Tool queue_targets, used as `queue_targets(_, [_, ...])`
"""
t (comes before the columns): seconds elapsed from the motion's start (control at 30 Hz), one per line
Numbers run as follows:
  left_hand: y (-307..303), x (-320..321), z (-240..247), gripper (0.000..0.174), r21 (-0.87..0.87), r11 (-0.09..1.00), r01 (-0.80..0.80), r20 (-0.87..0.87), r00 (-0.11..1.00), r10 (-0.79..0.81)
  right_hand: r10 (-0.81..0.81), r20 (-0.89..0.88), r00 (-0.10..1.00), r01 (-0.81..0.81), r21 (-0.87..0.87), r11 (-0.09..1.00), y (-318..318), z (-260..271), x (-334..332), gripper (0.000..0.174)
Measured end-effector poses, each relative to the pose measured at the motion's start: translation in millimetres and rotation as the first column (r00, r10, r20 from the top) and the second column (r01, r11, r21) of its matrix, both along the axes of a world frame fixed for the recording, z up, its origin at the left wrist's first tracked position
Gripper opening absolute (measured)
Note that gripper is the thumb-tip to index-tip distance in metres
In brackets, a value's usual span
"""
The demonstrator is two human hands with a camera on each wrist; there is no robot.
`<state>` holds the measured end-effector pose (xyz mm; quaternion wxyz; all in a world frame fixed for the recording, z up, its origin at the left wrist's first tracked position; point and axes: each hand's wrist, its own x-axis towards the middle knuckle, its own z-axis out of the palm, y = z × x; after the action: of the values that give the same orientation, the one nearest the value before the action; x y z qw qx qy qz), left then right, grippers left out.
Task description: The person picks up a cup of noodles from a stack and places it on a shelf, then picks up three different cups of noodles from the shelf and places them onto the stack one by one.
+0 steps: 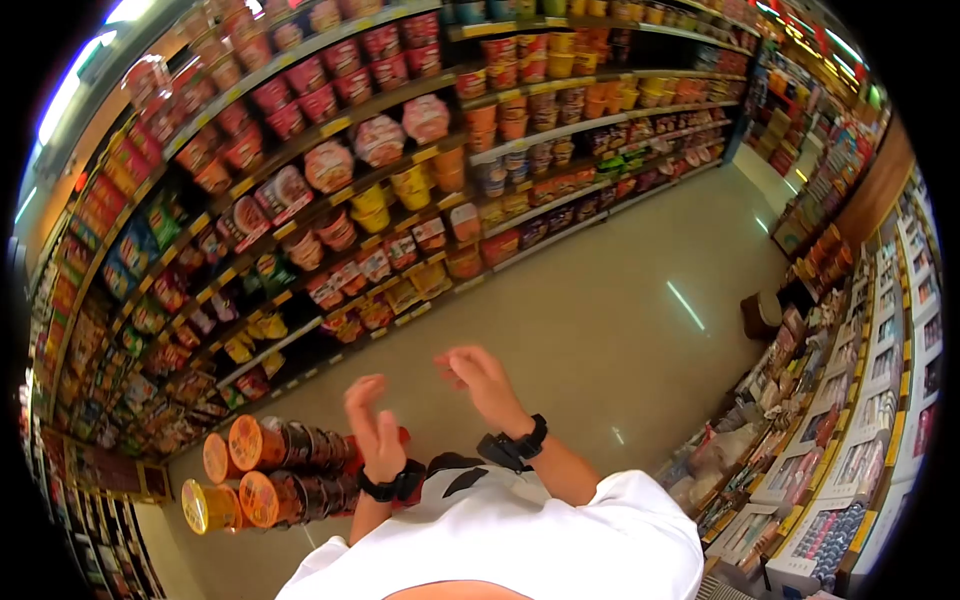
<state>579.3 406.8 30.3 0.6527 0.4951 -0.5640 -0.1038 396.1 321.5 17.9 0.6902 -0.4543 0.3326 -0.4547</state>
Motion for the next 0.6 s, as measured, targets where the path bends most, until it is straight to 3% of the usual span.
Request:
queue_targets(0.07, [-23,-28,-2,0.047,0.309,0.899,0.309,0.092,0.932,-0.352,-0.033,0.021,0.999,0.034,-0.041,0.999,-5,-9,-25,0.032])
queue_targets(0.1, [-37,-43,-1,0.047,0.314,0.892,0.324,0.098,0.924,-0.37,-0.052,0.028,0.998,0.054,-0.038,0.998,-10,-13,-35,0.032])
queue_targets(0.17, [-65,-69,1,0.048,0.445,0.738,0.506,0.087,0.796,-0.599,-0.058,-0.038,0.998,0.056,-0.064,0.996,-20,-21,-51,0.03])
queue_targets(0.3, [-124,-108,-33,0.048,0.515,0.691,0.508,0.2,0.712,-0.673,-0.103,-0.12,0.987,0.106,0.016,0.994,-48,-42,-94,0.037])
queue_targets(0.53, [-260,-194,-43,0.044,0.55,0.542,0.635,0.055,0.621,-0.782,-0.26,-0.091,0.961,0.259,-0.027,0.966,-160,-45,-174,0.038])
queue_targets(0.6, [-301,-218,-34,0.046,0.543,0.513,0.665,0.072,0.571,-0.818,-0.227,-0.23,0.946,0.225,-0.036,0.974,-196,-46,-206,0.037])
